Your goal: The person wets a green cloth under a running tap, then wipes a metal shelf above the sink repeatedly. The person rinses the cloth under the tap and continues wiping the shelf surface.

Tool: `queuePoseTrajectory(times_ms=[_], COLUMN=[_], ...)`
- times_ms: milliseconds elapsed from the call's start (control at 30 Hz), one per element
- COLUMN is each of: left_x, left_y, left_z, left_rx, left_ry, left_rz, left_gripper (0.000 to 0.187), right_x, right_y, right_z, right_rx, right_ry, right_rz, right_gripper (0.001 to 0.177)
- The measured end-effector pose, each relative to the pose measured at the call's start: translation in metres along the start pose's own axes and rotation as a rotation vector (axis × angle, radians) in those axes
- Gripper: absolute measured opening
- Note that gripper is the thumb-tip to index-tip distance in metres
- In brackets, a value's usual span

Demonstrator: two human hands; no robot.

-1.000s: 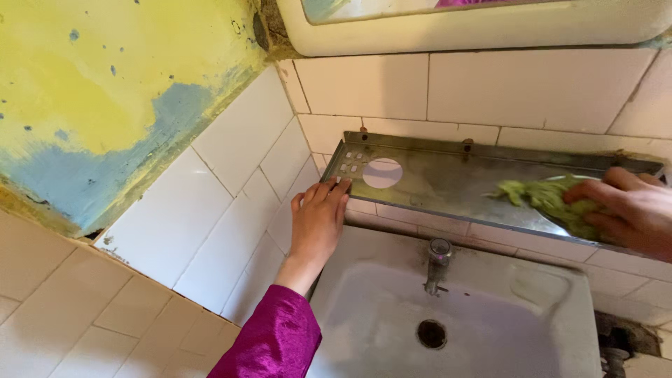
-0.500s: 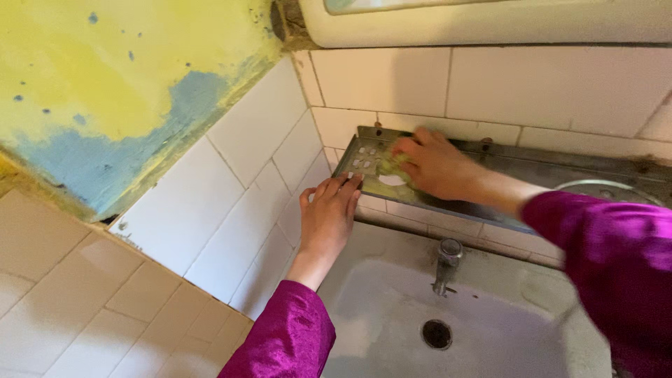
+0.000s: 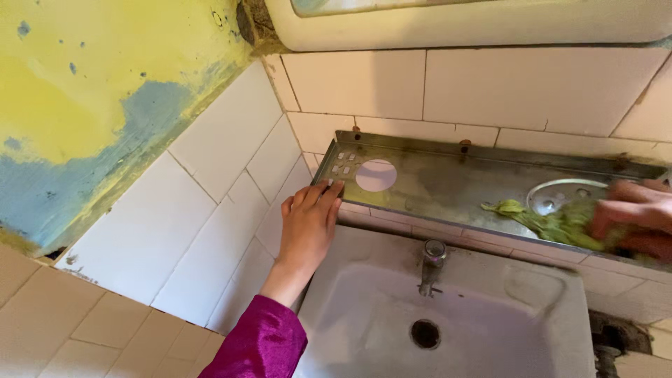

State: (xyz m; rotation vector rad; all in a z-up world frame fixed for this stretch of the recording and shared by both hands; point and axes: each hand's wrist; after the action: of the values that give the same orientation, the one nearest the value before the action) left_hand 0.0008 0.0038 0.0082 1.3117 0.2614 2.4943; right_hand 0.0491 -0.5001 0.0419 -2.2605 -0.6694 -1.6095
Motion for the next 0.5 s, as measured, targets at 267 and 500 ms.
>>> queuePoseTrajectory(times_ms=[267,500], left_x=[-0.001,0.003], left_y=[-0.003,-0.005], left_z=[-0.003,0.001], left_rx=[-0.013,-0.035], left_ry=[0.013,0.022], left_rz=[0.022,0.083], left_gripper=[0.033,0.033], right_x=[0.074,0.061], right_y=[-0.134,-0.103], right_z=[0.068,0.04], right_rx=[0.436,0.312], right_ry=[0.098,-0.043], right_rz=[0.125,0.27], right_gripper=[0.029,0.038])
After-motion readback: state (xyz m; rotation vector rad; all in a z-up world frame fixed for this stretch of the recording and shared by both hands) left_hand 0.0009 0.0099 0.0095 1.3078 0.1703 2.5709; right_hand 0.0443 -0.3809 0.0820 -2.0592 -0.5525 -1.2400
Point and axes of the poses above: each hand's wrist, its own z-axis towards the middle knuckle, its own x-axis out of the back of the hand, y = z × x, and after that the axes turned 10 degrees about x, right-handed
